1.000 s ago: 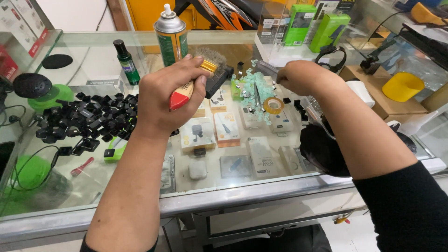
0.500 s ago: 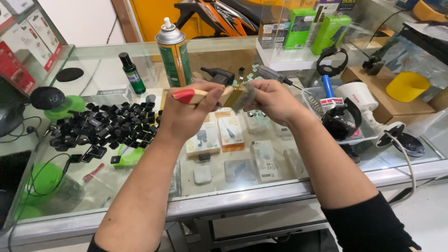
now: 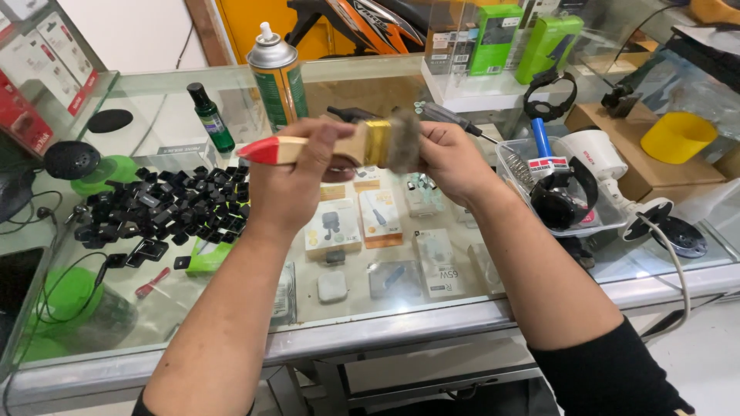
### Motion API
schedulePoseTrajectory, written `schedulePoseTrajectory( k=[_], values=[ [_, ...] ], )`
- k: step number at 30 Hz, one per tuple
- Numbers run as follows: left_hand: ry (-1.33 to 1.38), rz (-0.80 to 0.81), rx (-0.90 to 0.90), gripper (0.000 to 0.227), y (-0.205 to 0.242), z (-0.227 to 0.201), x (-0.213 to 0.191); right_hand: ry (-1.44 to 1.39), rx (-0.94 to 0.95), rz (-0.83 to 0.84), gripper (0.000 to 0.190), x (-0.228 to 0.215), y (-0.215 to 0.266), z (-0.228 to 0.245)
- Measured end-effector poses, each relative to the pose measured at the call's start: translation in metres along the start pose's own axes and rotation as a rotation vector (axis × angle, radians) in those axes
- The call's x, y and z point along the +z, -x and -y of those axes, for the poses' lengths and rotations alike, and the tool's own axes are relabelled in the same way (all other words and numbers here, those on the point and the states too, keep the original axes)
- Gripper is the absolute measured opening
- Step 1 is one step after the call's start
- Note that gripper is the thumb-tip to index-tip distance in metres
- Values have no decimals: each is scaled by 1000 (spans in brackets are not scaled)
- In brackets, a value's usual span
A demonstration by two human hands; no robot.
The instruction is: Cleaning individual mechanical keyboard keys with a paintbrush and then gathering them into a container.
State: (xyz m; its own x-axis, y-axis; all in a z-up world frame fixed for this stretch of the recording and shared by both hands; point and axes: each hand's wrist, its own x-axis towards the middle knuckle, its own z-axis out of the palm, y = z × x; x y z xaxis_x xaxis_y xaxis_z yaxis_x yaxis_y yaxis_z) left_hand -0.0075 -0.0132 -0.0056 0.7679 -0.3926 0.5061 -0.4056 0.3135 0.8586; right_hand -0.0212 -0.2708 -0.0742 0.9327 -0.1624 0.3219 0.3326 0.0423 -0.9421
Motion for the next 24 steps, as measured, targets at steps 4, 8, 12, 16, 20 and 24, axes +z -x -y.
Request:
schedulePoseTrajectory(
  k=[4,8,12,16,20,24],
  values=[
    [-90,-28,16,30,-9,17,-9,19,17,15,27,29,18,34],
    [-112,-2,96,29,-5,6,-8,68,2,5,26,27,17,37],
    [-152,-91,166,27,-13,22,-14,127,-3,15,24,41,31,55],
    [-143,-135,185,27,-11,8,-21,176,-43,-4,27,29,25,44],
    [-166,-105,208,27,-8,10,-16,98,-75,-28,34,22,24,37],
    [-219,-112,256,27,-8,5,-19,27,-37,-2,50,30,31,51]
  ],
)
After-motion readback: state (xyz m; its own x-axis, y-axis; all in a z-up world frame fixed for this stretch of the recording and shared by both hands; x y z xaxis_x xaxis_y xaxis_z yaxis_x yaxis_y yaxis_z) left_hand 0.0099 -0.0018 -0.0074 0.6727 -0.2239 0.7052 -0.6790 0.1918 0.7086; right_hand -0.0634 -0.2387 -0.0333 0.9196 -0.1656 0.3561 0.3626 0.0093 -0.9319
